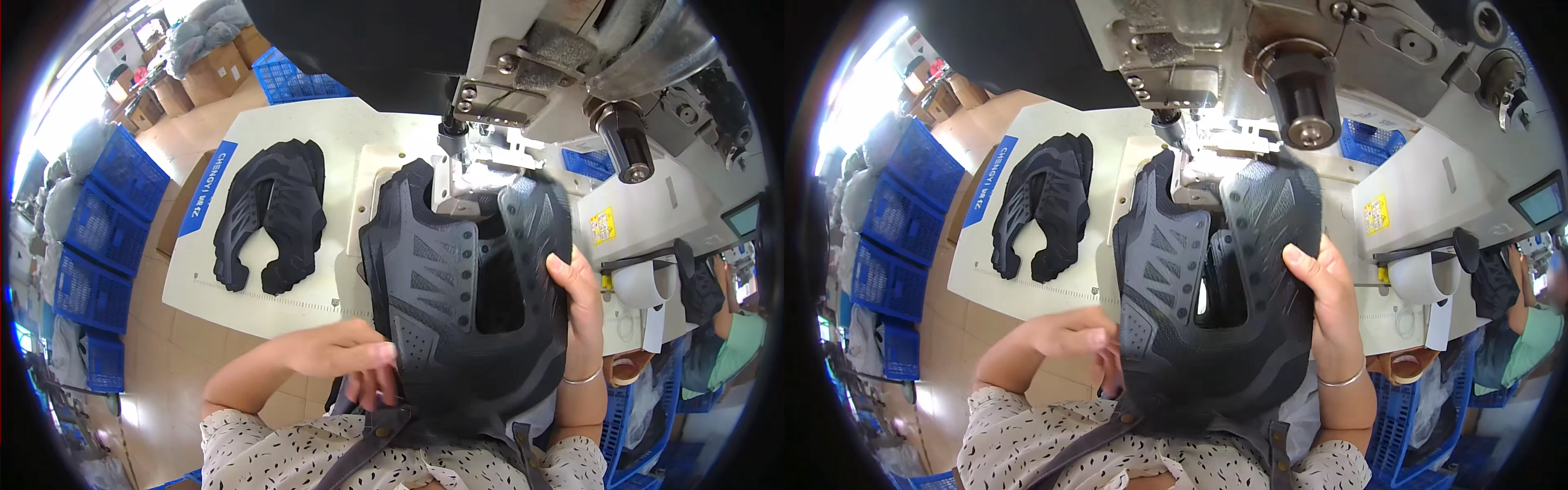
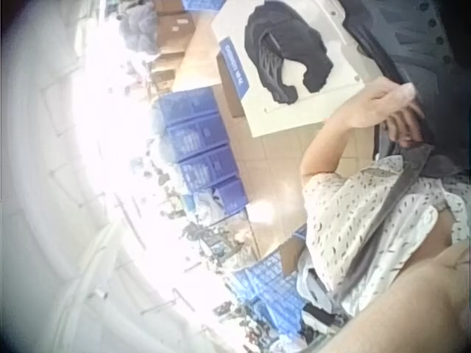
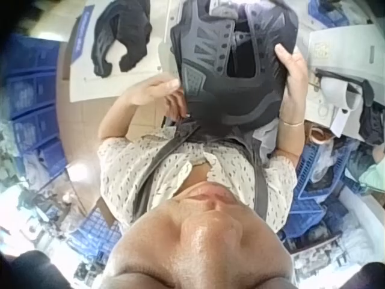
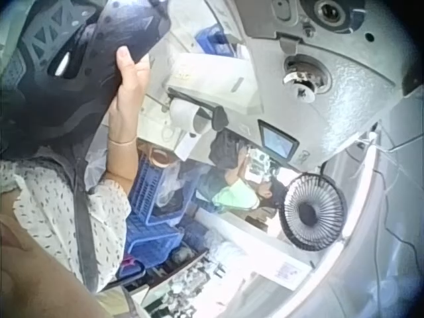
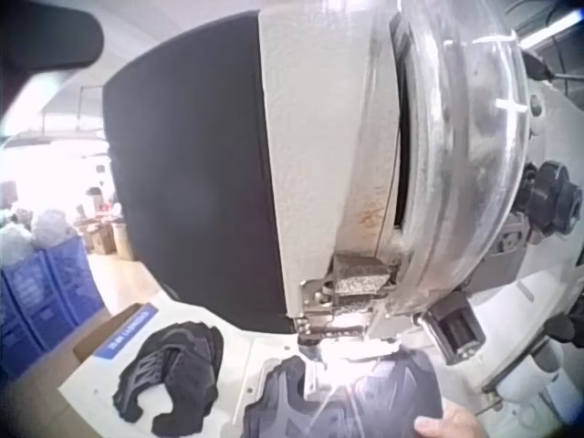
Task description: Using an industrial sewing machine to stitch together components of a black shoe upper.
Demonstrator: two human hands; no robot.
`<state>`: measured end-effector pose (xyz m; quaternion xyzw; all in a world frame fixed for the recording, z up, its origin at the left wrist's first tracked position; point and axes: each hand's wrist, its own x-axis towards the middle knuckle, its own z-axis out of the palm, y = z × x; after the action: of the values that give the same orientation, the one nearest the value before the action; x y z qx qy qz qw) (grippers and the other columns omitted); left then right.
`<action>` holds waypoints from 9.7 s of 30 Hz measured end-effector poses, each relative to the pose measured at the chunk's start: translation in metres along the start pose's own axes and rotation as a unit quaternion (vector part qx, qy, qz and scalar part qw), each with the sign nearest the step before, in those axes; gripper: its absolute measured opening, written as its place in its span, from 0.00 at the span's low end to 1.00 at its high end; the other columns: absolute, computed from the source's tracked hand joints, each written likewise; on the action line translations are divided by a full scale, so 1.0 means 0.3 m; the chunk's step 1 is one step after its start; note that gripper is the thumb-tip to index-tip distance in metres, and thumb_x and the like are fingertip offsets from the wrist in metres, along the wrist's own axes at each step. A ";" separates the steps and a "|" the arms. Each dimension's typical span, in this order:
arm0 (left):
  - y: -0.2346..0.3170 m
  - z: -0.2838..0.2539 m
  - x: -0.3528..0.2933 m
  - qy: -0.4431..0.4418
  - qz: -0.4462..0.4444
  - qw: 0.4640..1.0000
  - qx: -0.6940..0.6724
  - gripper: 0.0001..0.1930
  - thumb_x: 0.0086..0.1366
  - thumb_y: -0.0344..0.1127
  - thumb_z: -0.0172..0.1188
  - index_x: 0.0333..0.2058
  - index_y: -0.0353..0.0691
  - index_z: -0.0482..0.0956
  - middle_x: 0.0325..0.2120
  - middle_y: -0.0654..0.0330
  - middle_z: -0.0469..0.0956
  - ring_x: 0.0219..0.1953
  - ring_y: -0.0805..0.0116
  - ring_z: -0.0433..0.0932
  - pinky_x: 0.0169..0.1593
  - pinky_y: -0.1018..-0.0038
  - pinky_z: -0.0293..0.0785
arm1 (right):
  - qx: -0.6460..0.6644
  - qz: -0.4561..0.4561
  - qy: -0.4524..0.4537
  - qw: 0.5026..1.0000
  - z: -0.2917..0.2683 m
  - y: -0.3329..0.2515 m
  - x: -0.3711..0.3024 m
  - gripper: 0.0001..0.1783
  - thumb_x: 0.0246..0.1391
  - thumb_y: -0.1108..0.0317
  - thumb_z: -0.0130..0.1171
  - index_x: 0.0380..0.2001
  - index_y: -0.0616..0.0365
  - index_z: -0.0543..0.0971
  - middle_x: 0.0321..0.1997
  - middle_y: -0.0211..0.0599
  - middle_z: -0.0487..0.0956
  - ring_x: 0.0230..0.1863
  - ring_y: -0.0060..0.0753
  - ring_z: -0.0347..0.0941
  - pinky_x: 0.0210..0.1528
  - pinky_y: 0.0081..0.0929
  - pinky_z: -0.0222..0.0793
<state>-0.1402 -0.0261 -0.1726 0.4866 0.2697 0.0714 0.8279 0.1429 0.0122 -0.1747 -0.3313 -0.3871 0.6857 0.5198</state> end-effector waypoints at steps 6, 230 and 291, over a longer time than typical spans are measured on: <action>-0.007 0.105 0.135 0.178 0.229 0.923 -0.253 0.23 0.66 0.39 0.44 0.55 0.30 0.57 0.51 0.49 0.67 0.48 0.65 0.72 0.49 0.70 0.71 | 0.046 0.001 -0.017 0.999 0.052 0.022 0.034 0.17 0.54 0.69 0.49 0.46 0.66 0.67 0.43 0.40 0.75 0.41 0.25 0.73 0.45 0.21 0.68; 0.369 -0.322 0.220 0.511 0.298 0.806 0.017 0.14 0.59 0.32 0.50 0.43 0.30 0.71 0.35 0.58 0.75 0.37 0.69 0.74 0.43 0.74 0.70 | -0.116 -0.137 0.002 0.984 -0.036 -0.041 0.296 0.10 0.54 0.74 0.48 0.39 0.64 0.73 0.37 0.29 0.75 0.35 0.17 0.68 0.40 0.15 0.64; 0.143 0.033 0.187 0.292 0.335 0.884 -0.145 0.20 0.58 0.25 0.42 0.49 0.23 0.62 0.43 0.41 0.72 0.44 0.57 0.75 0.47 0.66 0.74 | -0.012 -0.113 0.071 0.991 -0.011 0.021 0.076 0.16 0.58 0.69 0.45 0.47 0.65 0.70 0.46 0.37 0.74 0.45 0.27 0.72 0.48 0.21 0.66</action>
<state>-0.0815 0.0098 -0.1537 0.3792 0.3068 0.5220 0.6997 0.1373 0.0340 -0.1829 -0.3391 -0.3923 0.5931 0.6159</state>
